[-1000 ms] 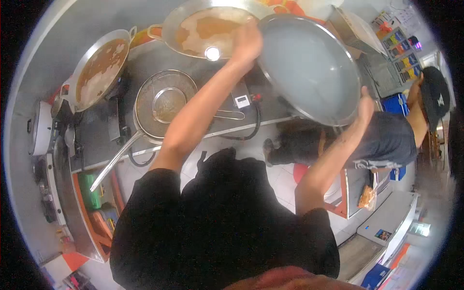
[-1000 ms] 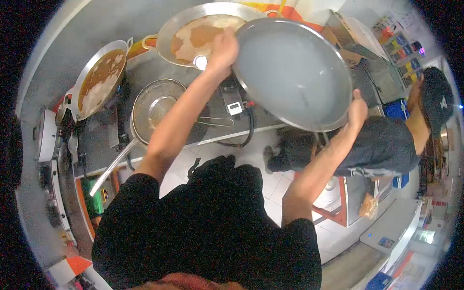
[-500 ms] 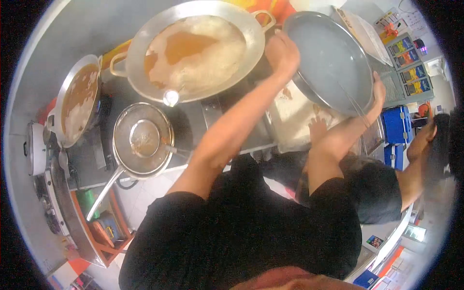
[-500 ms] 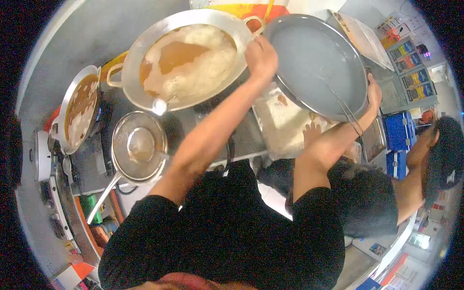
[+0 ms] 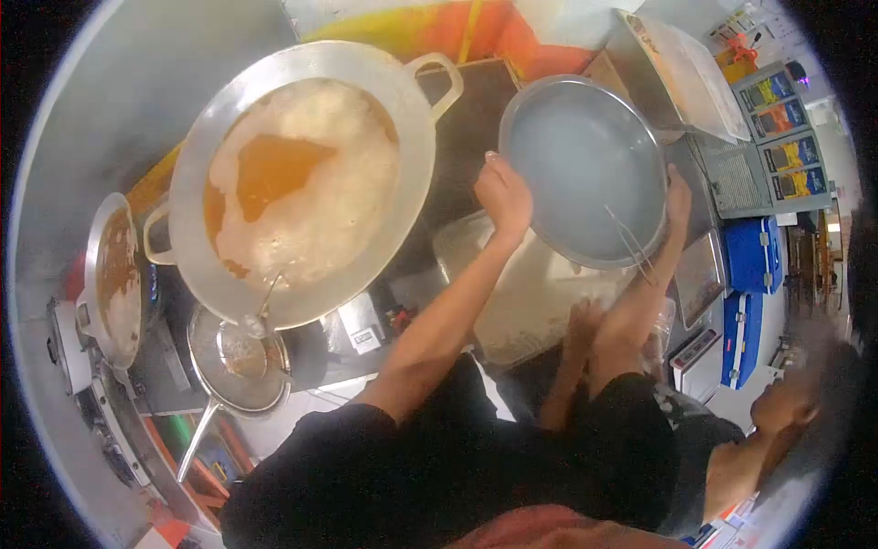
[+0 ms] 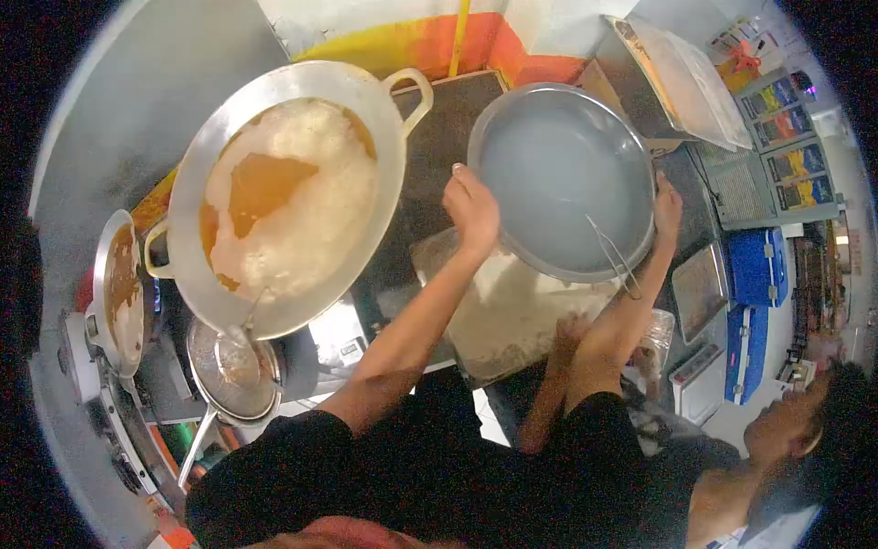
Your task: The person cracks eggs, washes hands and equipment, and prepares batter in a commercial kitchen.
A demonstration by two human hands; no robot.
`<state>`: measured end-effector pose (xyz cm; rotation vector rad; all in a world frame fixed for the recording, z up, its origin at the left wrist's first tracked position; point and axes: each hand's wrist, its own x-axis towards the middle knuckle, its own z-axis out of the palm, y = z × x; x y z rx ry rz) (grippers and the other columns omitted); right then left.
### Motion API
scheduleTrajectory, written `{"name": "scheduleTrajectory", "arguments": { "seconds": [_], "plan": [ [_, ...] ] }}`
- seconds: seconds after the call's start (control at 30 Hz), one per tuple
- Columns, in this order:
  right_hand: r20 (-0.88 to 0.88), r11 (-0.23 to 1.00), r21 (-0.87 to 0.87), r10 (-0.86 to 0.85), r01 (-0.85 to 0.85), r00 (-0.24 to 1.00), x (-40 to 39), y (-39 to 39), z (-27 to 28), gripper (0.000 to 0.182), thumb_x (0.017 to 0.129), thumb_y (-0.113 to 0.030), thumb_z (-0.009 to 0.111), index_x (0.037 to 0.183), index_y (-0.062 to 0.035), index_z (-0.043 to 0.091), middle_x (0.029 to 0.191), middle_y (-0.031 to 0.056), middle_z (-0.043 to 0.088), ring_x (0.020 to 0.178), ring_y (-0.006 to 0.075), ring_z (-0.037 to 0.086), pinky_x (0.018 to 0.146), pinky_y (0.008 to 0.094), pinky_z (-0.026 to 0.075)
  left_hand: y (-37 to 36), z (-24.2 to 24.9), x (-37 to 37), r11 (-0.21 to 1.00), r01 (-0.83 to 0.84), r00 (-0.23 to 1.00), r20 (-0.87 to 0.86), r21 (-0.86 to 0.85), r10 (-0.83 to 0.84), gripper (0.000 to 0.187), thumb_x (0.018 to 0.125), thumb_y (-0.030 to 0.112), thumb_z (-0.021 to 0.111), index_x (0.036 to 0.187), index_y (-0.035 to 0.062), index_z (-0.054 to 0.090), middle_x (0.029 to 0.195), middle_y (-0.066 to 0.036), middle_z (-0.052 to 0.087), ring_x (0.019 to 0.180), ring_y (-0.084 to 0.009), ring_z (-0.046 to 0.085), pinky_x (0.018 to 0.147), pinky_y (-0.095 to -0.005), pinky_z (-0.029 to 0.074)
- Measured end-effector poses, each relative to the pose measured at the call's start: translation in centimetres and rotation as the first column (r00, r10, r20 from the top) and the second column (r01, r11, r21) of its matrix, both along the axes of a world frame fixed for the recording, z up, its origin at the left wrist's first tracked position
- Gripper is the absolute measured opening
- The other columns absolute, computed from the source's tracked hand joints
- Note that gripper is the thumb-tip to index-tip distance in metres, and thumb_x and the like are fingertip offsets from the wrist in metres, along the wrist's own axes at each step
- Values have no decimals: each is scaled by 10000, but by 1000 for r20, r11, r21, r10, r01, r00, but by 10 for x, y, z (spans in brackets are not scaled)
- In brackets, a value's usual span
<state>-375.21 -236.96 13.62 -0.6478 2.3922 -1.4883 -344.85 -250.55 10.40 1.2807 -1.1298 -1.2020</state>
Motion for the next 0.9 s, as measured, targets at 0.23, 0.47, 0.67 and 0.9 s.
{"name": "scheduleTrajectory", "arguments": {
  "seconds": [0.23, 0.47, 0.67, 0.9],
  "plan": [
    [-85, 999, 5, -49, 50, 995, -23, -97, -43, 467, 951, -364, 545, 1043, 79, 662, 969, 116, 668, 901, 210, 597, 836, 330, 440, -51, -34, -24, 993, -118, 989, 96, 3, 117, 520, 1010, 257, 305, 668, -80, 502, 654, -280, 538, 615, -445, 515, 623, -509, 372],
    [-150, 953, 198, 259, -228, 954, -87, -172, -111, 507, 952, -396, 521, 1019, 95, 628, 929, 135, 646, 900, 209, 566, 824, 333, 433, -87, -91, -55, 932, -356, 931, 109, 66, 348, 582, 1024, 341, 270, 744, -94, 536, 736, -286, 594, 687, -445, 567, 695, -501, 418],
    [-263, 970, 68, 243, -234, 934, -84, -220, -160, 482, 953, -363, 514, 877, 103, 609, 736, 113, 606, 734, 177, 536, 739, 333, 442, -120, -88, -53, 903, -216, 974, 146, 370, 173, 612, 1029, 383, 257, 857, -109, 577, 821, -291, 621, 769, -432, 626, 702, -499, 454],
    [-246, 959, 169, 263, -226, 933, -97, -224, -200, 485, 945, -358, 505, 1038, 100, 633, 951, 206, 680, 899, 267, 611, 855, 360, 437, -135, -179, -76, 905, -364, 880, 399, 222, 257, 598, 1012, 359, 287, 809, -92, 624, 798, -284, 632, 806, -439, 642, 729, -518, 467]
  ]
}}
